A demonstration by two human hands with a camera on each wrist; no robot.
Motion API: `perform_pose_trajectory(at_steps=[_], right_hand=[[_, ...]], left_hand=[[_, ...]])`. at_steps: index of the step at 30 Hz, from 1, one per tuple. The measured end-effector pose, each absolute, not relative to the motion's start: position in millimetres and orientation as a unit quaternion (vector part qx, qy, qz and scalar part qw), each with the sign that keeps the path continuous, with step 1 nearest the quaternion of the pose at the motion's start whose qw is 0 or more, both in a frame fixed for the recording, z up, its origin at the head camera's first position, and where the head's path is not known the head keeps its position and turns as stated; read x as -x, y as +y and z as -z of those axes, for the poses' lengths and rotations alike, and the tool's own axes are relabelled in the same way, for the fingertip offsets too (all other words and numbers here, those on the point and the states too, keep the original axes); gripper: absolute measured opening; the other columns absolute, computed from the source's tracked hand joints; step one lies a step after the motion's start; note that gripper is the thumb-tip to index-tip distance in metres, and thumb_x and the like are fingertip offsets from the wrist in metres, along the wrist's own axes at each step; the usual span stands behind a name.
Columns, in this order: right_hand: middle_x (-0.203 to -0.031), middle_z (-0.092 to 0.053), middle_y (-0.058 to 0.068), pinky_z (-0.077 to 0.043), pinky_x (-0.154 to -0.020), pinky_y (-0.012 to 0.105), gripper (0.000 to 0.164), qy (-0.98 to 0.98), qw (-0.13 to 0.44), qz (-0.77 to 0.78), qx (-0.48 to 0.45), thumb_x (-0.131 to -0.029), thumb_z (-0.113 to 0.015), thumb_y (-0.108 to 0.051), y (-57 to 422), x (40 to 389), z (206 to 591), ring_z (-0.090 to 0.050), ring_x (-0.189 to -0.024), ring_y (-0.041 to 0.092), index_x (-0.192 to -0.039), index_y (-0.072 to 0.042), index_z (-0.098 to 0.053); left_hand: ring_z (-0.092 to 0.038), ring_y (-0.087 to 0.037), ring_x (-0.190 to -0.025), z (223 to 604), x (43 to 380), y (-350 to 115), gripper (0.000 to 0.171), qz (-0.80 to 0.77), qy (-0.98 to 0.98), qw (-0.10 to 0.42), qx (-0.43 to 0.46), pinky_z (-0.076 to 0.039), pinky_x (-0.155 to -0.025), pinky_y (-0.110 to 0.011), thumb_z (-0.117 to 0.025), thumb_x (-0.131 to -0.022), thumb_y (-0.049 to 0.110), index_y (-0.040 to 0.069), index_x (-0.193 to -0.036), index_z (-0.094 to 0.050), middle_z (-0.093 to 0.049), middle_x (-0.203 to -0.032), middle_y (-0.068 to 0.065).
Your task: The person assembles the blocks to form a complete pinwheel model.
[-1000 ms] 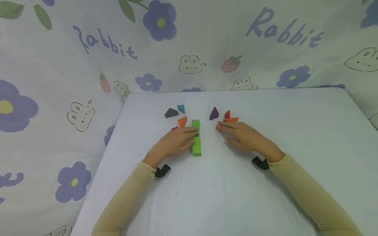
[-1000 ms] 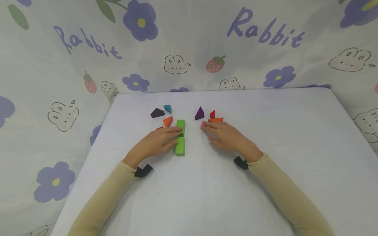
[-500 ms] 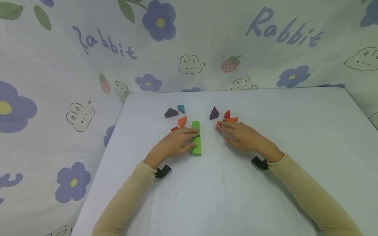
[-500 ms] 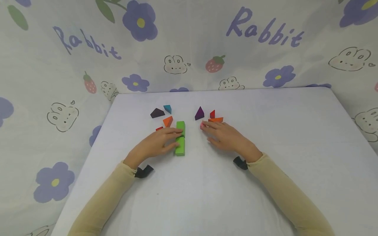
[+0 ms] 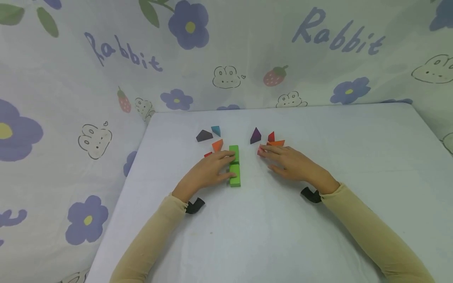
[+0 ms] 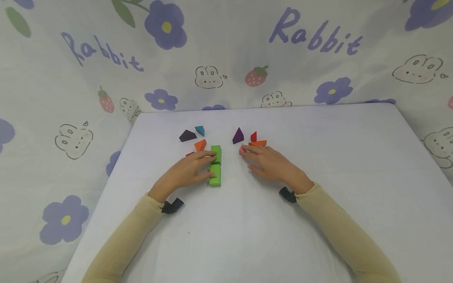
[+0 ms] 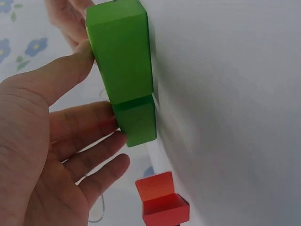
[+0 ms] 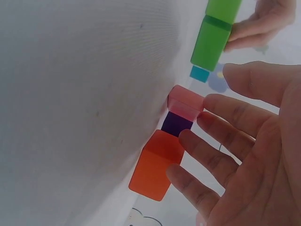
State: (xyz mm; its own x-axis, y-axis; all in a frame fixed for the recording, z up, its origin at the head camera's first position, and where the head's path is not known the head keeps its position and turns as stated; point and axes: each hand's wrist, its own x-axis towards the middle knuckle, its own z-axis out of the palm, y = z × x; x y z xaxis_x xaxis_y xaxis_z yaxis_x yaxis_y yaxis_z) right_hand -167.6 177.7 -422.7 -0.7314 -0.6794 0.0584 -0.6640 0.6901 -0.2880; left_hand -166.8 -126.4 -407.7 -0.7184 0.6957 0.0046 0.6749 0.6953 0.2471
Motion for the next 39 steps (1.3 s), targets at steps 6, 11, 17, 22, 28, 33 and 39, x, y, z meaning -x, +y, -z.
perform_pose_trajectory(at_steps=[6,11,17,22,28,33,39], right_hand=[[-0.154,-0.042,0.009,-0.043,-0.107,0.055,0.057,0.918,0.024,0.147,0.369,-0.095,-0.065,-0.023,176.2,167.1,420.8,-0.044,-0.139,0.029,-0.147,-0.011,-0.045],[-0.153,-0.042,0.009,-0.043,-0.107,0.054,0.057,0.918,0.026,0.147,0.368,-0.095,-0.065,-0.023,176.0,167.0,421.3,-0.045,-0.138,0.029,-0.147,-0.011,-0.045],[-0.154,-0.042,0.007,-0.043,-0.107,0.054,0.057,0.918,0.028,0.148,0.366,-0.095,-0.064,-0.025,176.7,167.4,422.1,-0.045,-0.139,0.028,-0.148,-0.013,-0.045],[-0.154,-0.042,0.007,-0.043,-0.107,0.054,0.056,0.918,0.026,0.148,0.368,-0.095,-0.064,-0.024,176.7,167.2,421.2,-0.044,-0.139,0.028,-0.147,-0.013,-0.046],[-0.153,-0.043,0.009,-0.043,-0.106,0.055,0.057,0.916,0.022,0.15,0.371,-0.095,-0.065,-0.023,176.8,166.8,419.8,-0.045,-0.138,0.029,-0.147,-0.012,-0.046],[-0.154,-0.042,0.008,-0.043,-0.107,0.055,0.057,0.918,0.029,0.152,0.366,-0.095,-0.065,-0.023,176.0,166.6,419.0,-0.045,-0.139,0.029,-0.147,-0.012,-0.045],[-0.154,-0.042,0.009,-0.042,-0.107,0.056,0.057,0.916,0.027,0.154,0.368,-0.095,-0.064,-0.023,176.5,166.6,419.5,-0.044,-0.139,0.029,-0.147,-0.012,-0.045]], left_hand=[[-0.053,-0.022,-0.129,415.5,172.4,-130.4,0.061,-0.124,0.914,0.022,-0.385,-0.044,-0.109,-0.036,-0.07,-0.087,0.046,0.006,-0.133,-0.061,-0.056,-0.14,-0.005],[-0.054,-0.022,-0.128,416.4,173.3,-130.3,0.061,-0.12,0.91,0.009,-0.397,-0.045,-0.108,-0.035,-0.071,-0.087,0.046,0.005,-0.132,-0.062,-0.057,-0.138,-0.006],[-0.054,-0.023,-0.128,415.3,171.8,-129.1,0.059,-0.118,0.908,0.008,-0.403,-0.045,-0.108,-0.035,-0.07,-0.088,0.044,0.005,-0.131,-0.062,-0.058,-0.138,-0.007],[-0.054,-0.023,-0.127,415.0,170.9,-128.8,0.057,-0.118,0.906,0.002,-0.406,-0.045,-0.108,-0.034,-0.071,-0.088,0.042,0.004,-0.129,-0.063,-0.059,-0.136,-0.008],[-0.054,-0.024,-0.127,414.5,170.5,-127.9,0.054,-0.121,0.905,0.003,-0.407,-0.045,-0.109,-0.035,-0.071,-0.089,0.04,0.004,-0.129,-0.064,-0.059,-0.135,-0.008],[-0.054,-0.024,-0.126,414.2,170.0,-127.5,0.053,-0.124,0.905,0.002,-0.408,-0.044,-0.109,-0.035,-0.072,-0.089,0.038,0.002,-0.128,-0.064,-0.059,-0.135,-0.009],[-0.055,-0.025,-0.125,414.2,168.9,-127.0,0.052,-0.127,0.903,-0.002,-0.411,-0.045,-0.108,-0.035,-0.072,-0.089,0.036,0.001,-0.126,-0.065,-0.06,-0.133,-0.01]])
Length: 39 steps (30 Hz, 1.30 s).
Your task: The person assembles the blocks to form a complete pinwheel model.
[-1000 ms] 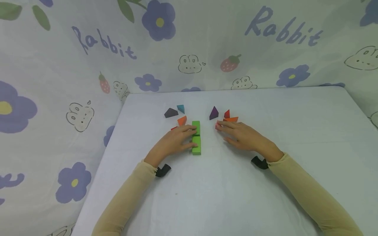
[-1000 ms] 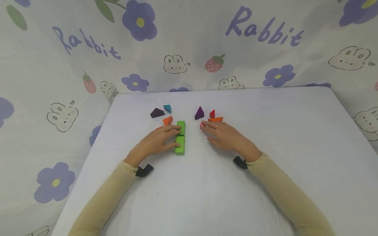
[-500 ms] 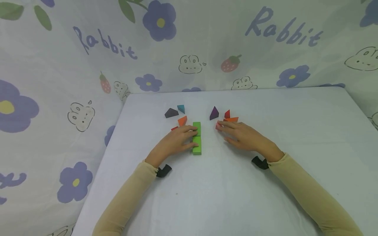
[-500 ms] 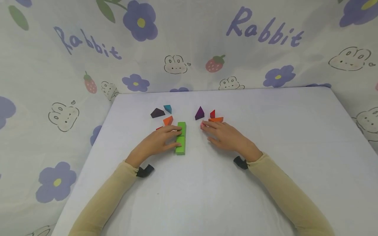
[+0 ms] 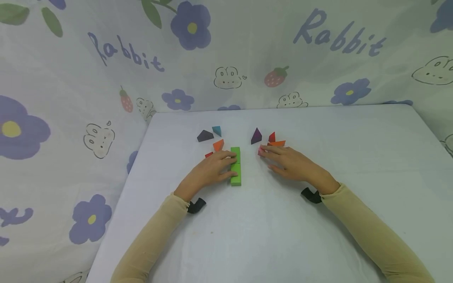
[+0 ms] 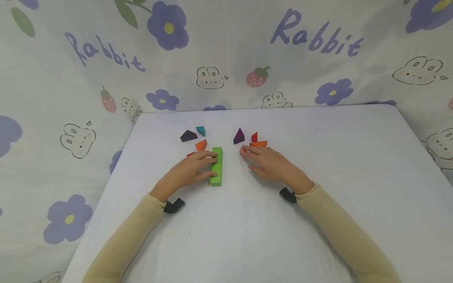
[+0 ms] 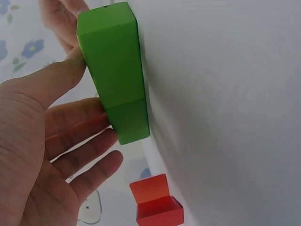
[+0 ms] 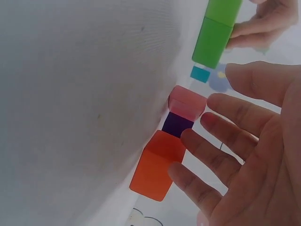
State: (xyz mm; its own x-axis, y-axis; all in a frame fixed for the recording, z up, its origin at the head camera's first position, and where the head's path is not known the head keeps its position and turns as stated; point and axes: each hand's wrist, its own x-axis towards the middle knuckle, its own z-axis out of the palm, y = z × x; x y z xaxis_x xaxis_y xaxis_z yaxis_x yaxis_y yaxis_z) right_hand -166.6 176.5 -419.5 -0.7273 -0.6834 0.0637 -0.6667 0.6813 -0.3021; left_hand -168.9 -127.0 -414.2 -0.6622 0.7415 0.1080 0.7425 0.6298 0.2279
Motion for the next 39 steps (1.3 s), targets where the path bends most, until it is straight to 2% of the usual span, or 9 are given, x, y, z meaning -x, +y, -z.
perform_pose_trajectory(at_steps=[8,16,27,31,39], right_hand=[[-0.149,-0.047,0.013,-0.045,-0.104,0.054,0.052,0.916,0.008,0.159,0.367,-0.094,-0.065,-0.021,180.0,168.2,415.7,-0.048,-0.135,0.031,-0.143,-0.01,-0.051],[-0.149,-0.047,0.012,-0.042,-0.107,0.054,0.054,0.917,0.023,0.165,0.362,-0.094,-0.065,-0.021,177.9,169.5,417.2,-0.046,-0.137,0.032,-0.145,-0.012,-0.049],[-0.153,-0.043,0.01,-0.042,-0.108,0.054,0.06,0.916,0.047,0.179,0.357,-0.094,-0.065,-0.022,174.7,168.1,417.2,-0.045,-0.138,0.032,-0.149,-0.012,-0.043],[-0.153,-0.042,0.01,-0.04,-0.11,0.054,0.06,0.918,0.046,0.169,0.357,-0.095,-0.065,-0.023,174.2,168.0,416.6,-0.043,-0.14,0.031,-0.149,-0.012,-0.042],[-0.146,-0.051,0.013,-0.043,-0.108,0.054,0.055,0.915,0.037,0.179,0.36,-0.094,-0.066,-0.02,173.2,169.5,419.0,-0.049,-0.134,0.033,-0.144,-0.009,-0.049]], left_hand=[[-0.055,-0.024,-0.127,410.6,167.9,-126.8,0.053,0.128,-0.905,-0.006,0.406,-0.045,-0.108,-0.034,-0.072,-0.089,0.037,0.002,-0.128,-0.064,-0.059,-0.135,-0.009],[-0.055,-0.023,-0.127,410.6,168.6,-127.7,0.051,0.131,-0.905,-0.005,0.405,-0.046,-0.108,-0.034,-0.072,-0.089,0.037,0.003,-0.127,-0.065,-0.06,-0.134,-0.008],[-0.057,-0.023,-0.123,404.5,166.4,-128.0,0.044,0.132,-0.896,0.024,0.424,-0.047,-0.106,-0.034,-0.072,-0.089,0.034,0.005,-0.122,-0.068,-0.062,-0.131,-0.008],[-0.057,-0.023,-0.125,400.8,162.0,-129.3,0.04,0.122,-0.896,0.022,0.427,-0.048,-0.105,-0.034,-0.071,-0.09,0.033,0.009,-0.122,-0.069,-0.061,-0.133,-0.007],[-0.058,-0.022,-0.125,404.2,158.4,-131.1,0.037,0.122,-0.898,-0.006,0.422,-0.047,-0.106,-0.035,-0.069,-0.092,0.031,0.009,-0.121,-0.07,-0.063,-0.133,-0.006]])
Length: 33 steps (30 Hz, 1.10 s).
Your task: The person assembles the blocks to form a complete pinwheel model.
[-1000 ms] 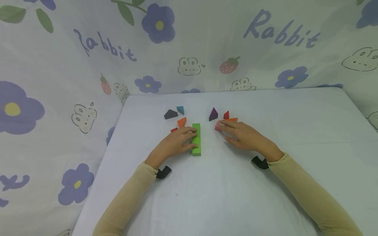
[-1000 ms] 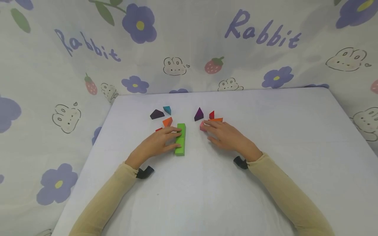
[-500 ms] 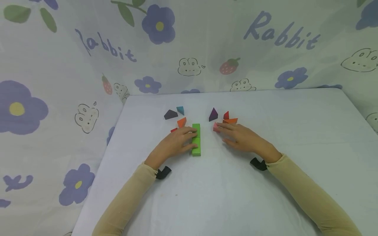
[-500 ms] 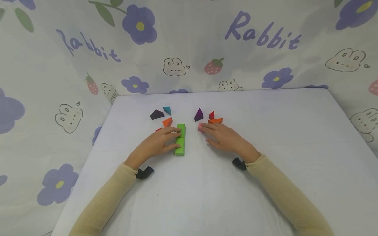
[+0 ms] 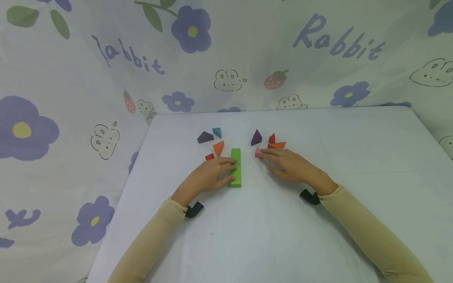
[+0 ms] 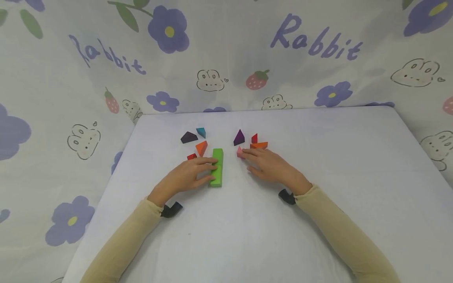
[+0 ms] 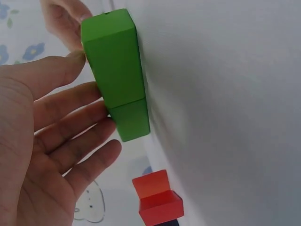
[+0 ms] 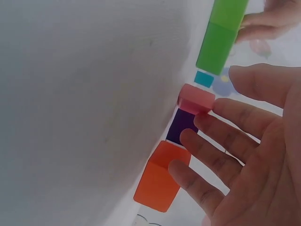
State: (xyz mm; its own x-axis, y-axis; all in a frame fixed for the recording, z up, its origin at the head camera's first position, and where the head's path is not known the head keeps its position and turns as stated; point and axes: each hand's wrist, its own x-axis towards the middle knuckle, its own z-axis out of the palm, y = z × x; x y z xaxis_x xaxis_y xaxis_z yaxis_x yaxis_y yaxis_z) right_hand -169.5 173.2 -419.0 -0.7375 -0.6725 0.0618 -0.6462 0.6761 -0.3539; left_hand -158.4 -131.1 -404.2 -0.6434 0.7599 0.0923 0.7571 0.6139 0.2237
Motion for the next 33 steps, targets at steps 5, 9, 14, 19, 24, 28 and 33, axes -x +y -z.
perform_pose_trajectory(at_steps=[5,9,14,19,24,28,33], right_hand=[[-0.145,-0.052,0.011,-0.041,-0.109,0.054,0.054,0.907,0.035,0.194,0.372,-0.094,-0.065,-0.02,168.3,171.5,419.1,-0.045,-0.137,0.035,-0.145,-0.011,-0.048],[-0.146,-0.051,0.009,-0.04,-0.111,0.052,0.054,0.905,0.04,0.188,0.379,-0.095,-0.064,-0.021,160.1,175.2,419.2,-0.046,-0.136,0.033,-0.146,-0.013,-0.047],[-0.145,-0.052,0.007,-0.044,-0.109,0.047,0.054,0.904,0.042,0.185,0.383,-0.095,-0.064,-0.022,151.2,181.2,420.8,-0.05,-0.133,0.026,-0.147,-0.015,-0.047],[-0.146,-0.051,0.008,-0.04,-0.112,0.049,0.055,0.903,0.041,0.183,0.385,-0.096,-0.063,-0.022,147.4,186.4,424.0,-0.048,-0.135,0.029,-0.148,-0.014,-0.045],[-0.148,-0.049,0.01,-0.037,-0.114,0.05,0.056,0.906,0.054,0.181,0.379,-0.096,-0.062,-0.023,142.9,190.5,424.8,-0.046,-0.136,0.031,-0.148,-0.014,-0.044],[-0.148,-0.049,0.011,-0.038,-0.113,0.05,0.055,0.905,0.058,0.18,0.381,-0.097,-0.061,-0.024,136.8,194.2,423.0,-0.046,-0.136,0.031,-0.148,-0.012,-0.044],[-0.148,-0.049,0.01,-0.039,-0.113,0.048,0.055,0.903,0.066,0.185,0.382,-0.097,-0.06,-0.022,129.9,199.8,421.1,-0.045,-0.137,0.03,-0.149,-0.014,-0.043]], left_hand=[[-0.06,-0.021,-0.123,406.9,158.1,-131.5,0.036,-0.122,0.897,-0.003,-0.426,-0.048,-0.105,-0.035,-0.07,-0.091,0.031,0.009,-0.12,-0.071,-0.064,-0.132,-0.006],[-0.061,-0.021,-0.122,407.9,157.9,-131.8,0.036,-0.122,0.896,-0.007,-0.427,-0.049,-0.104,-0.035,-0.07,-0.091,0.031,0.009,-0.12,-0.071,-0.064,-0.131,-0.006],[-0.06,-0.02,-0.123,409.1,157.7,-131.9,0.036,-0.12,0.897,-0.003,-0.424,-0.049,-0.104,-0.034,-0.07,-0.091,0.031,0.009,-0.12,-0.071,-0.064,-0.131,-0.005],[-0.06,-0.02,-0.124,409.7,157.5,-131.3,0.036,-0.124,0.896,-0.002,-0.427,-0.049,-0.104,-0.035,-0.069,-0.092,0.031,0.009,-0.12,-0.071,-0.064,-0.132,-0.005],[-0.059,-0.02,-0.124,409.1,157.1,-130.9,0.036,-0.122,0.896,-0.001,-0.426,-0.049,-0.104,-0.035,-0.069,-0.092,0.032,0.01,-0.121,-0.071,-0.064,-0.133,-0.005],[-0.059,-0.021,-0.125,408.9,156.7,-130.9,0.038,-0.122,0.898,0.003,-0.422,-0.048,-0.105,-0.035,-0.069,-0.092,0.033,0.01,-0.121,-0.07,-0.063,-0.134,-0.005],[-0.059,-0.021,-0.125,409.7,156.8,-131.0,0.039,-0.121,0.899,0.005,-0.421,-0.048,-0.105,-0.035,-0.069,-0.092,0.034,0.01,-0.122,-0.07,-0.063,-0.134,-0.005]])
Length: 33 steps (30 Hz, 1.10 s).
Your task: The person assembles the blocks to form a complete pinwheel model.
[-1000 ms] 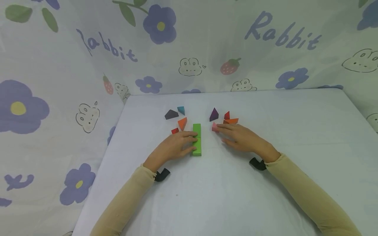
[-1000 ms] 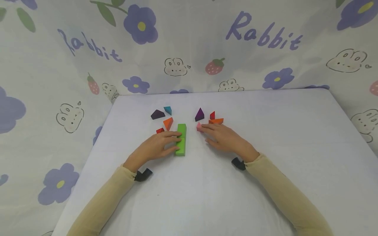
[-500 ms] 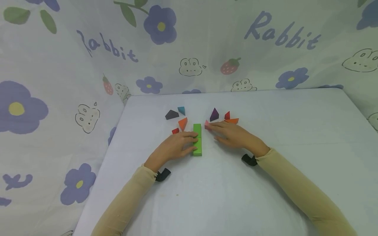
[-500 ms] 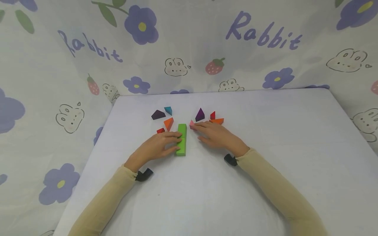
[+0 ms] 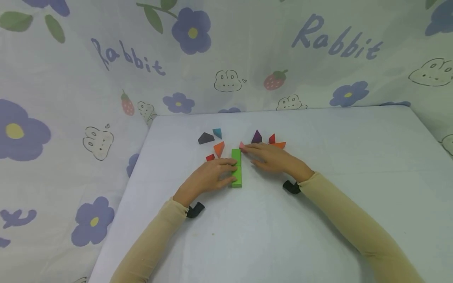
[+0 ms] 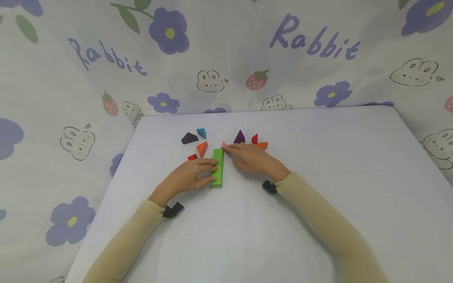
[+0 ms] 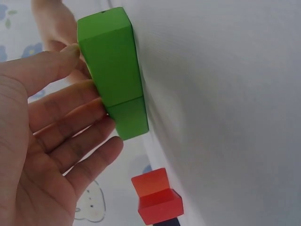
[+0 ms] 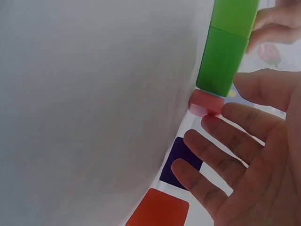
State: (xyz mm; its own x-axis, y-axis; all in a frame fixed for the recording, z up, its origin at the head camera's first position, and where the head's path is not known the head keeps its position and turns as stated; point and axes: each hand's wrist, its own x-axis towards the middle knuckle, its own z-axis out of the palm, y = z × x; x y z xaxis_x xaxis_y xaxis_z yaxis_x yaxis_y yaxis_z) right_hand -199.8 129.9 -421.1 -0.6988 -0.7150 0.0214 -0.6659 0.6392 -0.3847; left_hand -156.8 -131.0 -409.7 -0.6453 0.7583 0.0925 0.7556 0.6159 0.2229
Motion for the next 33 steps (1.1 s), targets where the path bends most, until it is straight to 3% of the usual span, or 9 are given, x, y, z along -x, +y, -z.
perform_pose_trajectory(at_steps=[12,33], right_hand=[[-0.149,-0.048,0.006,-0.037,-0.115,0.047,0.055,0.897,0.097,0.198,0.382,-0.097,-0.059,-0.017,118.6,216.7,421.2,-0.044,-0.139,0.027,-0.15,-0.016,-0.041],[-0.145,-0.053,0.007,-0.038,-0.115,0.045,0.051,0.887,0.096,0.211,0.399,-0.098,-0.058,-0.014,110.7,217.7,417.6,-0.047,-0.137,0.025,-0.147,-0.011,-0.045]], left_hand=[[-0.058,-0.02,-0.126,412.1,159.0,-131.6,0.039,-0.121,0.899,0.006,-0.422,-0.048,-0.105,-0.035,-0.068,-0.092,0.034,0.011,-0.123,-0.07,-0.063,-0.134,-0.004],[-0.058,-0.02,-0.126,407.7,157.5,-131.0,0.038,-0.119,0.899,0.005,-0.422,-0.048,-0.106,-0.034,-0.068,-0.092,0.033,0.01,-0.122,-0.07,-0.063,-0.133,-0.005]])
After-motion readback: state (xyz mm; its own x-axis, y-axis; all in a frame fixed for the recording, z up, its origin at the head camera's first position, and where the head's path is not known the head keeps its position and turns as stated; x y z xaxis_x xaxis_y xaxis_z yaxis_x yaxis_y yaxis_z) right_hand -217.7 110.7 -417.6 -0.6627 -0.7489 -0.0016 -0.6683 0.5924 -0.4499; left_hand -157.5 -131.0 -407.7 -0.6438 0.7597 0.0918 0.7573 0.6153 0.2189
